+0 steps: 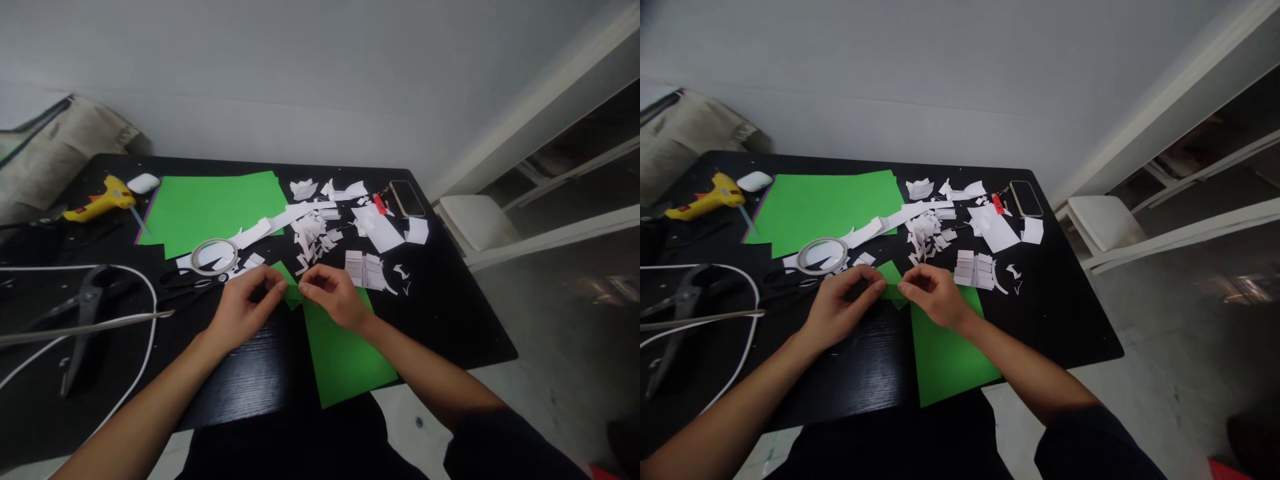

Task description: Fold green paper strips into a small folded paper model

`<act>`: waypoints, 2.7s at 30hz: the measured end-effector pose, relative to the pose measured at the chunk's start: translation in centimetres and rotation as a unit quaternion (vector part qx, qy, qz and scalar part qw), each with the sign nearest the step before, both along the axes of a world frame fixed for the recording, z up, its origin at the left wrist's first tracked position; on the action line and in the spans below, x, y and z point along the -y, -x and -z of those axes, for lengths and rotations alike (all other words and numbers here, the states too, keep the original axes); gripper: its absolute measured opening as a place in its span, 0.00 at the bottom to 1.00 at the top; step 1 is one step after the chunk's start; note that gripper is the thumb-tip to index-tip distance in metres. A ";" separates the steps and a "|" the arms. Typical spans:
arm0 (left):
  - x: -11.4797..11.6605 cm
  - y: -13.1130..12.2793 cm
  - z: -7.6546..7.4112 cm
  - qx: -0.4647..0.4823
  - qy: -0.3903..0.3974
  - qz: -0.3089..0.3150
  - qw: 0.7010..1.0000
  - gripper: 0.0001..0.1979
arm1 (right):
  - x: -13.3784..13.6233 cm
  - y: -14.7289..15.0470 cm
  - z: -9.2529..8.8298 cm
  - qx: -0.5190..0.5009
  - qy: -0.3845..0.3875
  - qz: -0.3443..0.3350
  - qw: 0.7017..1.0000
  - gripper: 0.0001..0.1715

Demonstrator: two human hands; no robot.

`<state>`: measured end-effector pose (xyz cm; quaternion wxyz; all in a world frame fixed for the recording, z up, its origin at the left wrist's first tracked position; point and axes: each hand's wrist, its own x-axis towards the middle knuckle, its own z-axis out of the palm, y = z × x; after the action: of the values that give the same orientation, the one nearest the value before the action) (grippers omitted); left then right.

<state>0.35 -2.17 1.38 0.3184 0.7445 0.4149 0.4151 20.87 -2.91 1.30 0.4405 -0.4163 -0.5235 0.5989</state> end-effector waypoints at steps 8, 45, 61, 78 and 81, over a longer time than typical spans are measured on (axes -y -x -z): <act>0.1 0.0 -0.1 -0.002 0.005 -0.004 1.000 0.07 | 0.0 0.0 -0.1 -0.010 0.021 0.003 1.000 0.12; -0.5 -0.2 1.0 -0.022 -0.084 -0.057 0.995 0.10 | -0.5 -0.2 0.9 -0.063 0.061 0.083 0.993 0.10; -0.5 -0.3 1.0 -0.017 -0.069 -0.055 0.996 0.06 | -0.6 -0.4 1.7 -0.111 0.069 0.066 0.989 0.15; -0.1 -0.3 1.6 -0.017 -0.019 -0.070 0.997 0.10 | 0.0 0.0 1.0 -0.064 0.028 0.020 0.997 0.18; 0.0 -0.2 1.6 -0.016 -0.019 -0.061 0.998 0.11 | 0.2 0.1 1.0 -0.028 -0.013 0.037 0.999 0.16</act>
<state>0.59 -2.14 -0.18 0.2713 0.7304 0.4567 0.4294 20.72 -3.12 0.27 0.4821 -0.4125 -0.5029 0.5869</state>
